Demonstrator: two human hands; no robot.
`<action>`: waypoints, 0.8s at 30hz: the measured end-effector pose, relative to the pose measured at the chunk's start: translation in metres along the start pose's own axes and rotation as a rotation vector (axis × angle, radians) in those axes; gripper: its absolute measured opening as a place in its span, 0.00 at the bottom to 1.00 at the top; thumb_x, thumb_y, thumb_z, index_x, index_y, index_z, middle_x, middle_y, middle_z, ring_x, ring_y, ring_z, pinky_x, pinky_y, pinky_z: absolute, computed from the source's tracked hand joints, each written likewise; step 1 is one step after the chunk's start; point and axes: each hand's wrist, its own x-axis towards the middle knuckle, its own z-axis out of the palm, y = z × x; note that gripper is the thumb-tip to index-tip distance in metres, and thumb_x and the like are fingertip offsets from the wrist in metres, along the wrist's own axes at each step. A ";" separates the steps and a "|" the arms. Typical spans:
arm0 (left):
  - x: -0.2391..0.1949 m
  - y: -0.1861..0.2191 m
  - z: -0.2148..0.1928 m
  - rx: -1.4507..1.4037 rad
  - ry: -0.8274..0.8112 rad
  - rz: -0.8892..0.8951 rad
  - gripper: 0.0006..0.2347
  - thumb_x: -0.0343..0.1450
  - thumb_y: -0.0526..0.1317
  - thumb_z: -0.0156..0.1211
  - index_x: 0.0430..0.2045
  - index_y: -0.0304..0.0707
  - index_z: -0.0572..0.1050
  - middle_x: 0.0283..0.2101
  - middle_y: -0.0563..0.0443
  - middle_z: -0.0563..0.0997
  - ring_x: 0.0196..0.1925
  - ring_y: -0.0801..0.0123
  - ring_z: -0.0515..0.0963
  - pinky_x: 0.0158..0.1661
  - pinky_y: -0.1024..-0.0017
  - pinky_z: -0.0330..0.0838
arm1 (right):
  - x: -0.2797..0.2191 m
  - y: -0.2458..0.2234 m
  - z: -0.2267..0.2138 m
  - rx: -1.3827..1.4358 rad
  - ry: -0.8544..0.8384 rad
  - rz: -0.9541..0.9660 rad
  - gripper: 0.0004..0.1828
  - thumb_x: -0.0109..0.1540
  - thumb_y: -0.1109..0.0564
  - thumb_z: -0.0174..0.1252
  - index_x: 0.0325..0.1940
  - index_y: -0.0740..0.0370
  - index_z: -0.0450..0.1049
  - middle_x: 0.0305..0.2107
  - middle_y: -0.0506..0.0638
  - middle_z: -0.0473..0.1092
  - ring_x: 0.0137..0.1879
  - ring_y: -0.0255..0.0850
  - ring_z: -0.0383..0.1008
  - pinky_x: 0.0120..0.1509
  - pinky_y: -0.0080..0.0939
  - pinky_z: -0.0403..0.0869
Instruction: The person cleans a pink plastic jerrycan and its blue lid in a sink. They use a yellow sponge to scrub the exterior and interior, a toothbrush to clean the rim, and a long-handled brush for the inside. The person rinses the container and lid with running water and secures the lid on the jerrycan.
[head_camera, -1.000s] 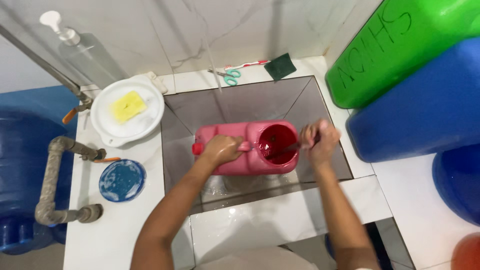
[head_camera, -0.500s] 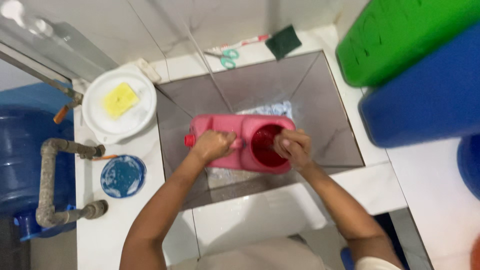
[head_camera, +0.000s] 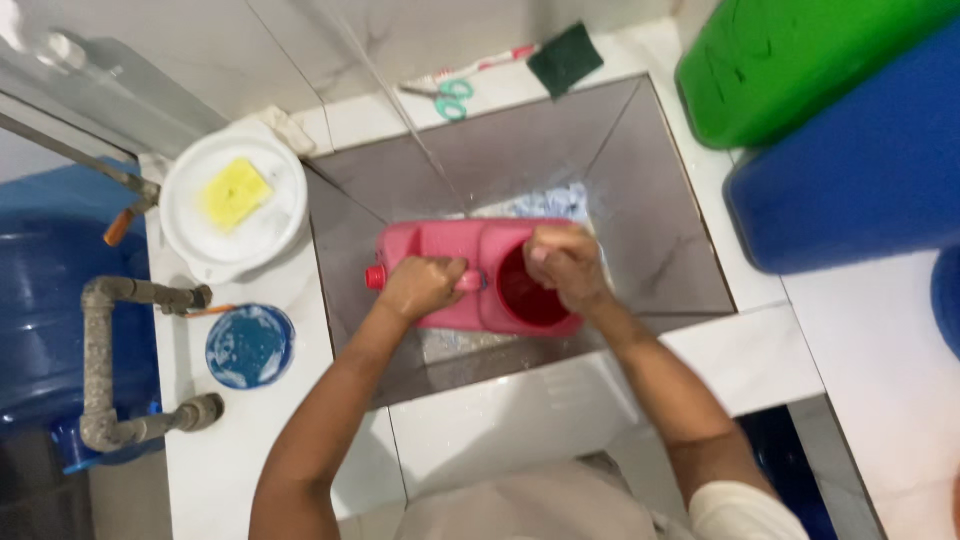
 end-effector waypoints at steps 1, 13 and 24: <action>-0.001 0.001 0.001 0.007 0.021 0.024 0.11 0.67 0.46 0.63 0.29 0.39 0.72 0.25 0.43 0.81 0.27 0.49 0.83 0.27 0.53 0.75 | 0.006 0.004 0.001 0.050 0.059 -0.028 0.19 0.68 0.58 0.48 0.23 0.63 0.59 0.15 0.50 0.58 0.20 0.36 0.55 0.24 0.39 0.58; 0.005 -0.014 0.001 0.016 -0.025 -0.194 0.15 0.66 0.50 0.62 0.34 0.36 0.75 0.24 0.36 0.82 0.24 0.45 0.83 0.25 0.49 0.76 | 0.035 -0.046 -0.024 0.017 0.629 -0.317 0.14 0.68 0.50 0.42 0.31 0.58 0.61 0.14 0.54 0.59 0.18 0.41 0.59 0.21 0.40 0.61; 0.031 -0.009 -0.022 -0.007 -0.021 -0.261 0.11 0.72 0.47 0.56 0.31 0.37 0.76 0.25 0.35 0.82 0.28 0.42 0.83 0.32 0.47 0.75 | 0.040 -0.005 -0.004 0.262 0.527 -0.254 0.21 0.69 0.43 0.39 0.26 0.56 0.57 0.12 0.48 0.54 0.16 0.38 0.50 0.20 0.39 0.56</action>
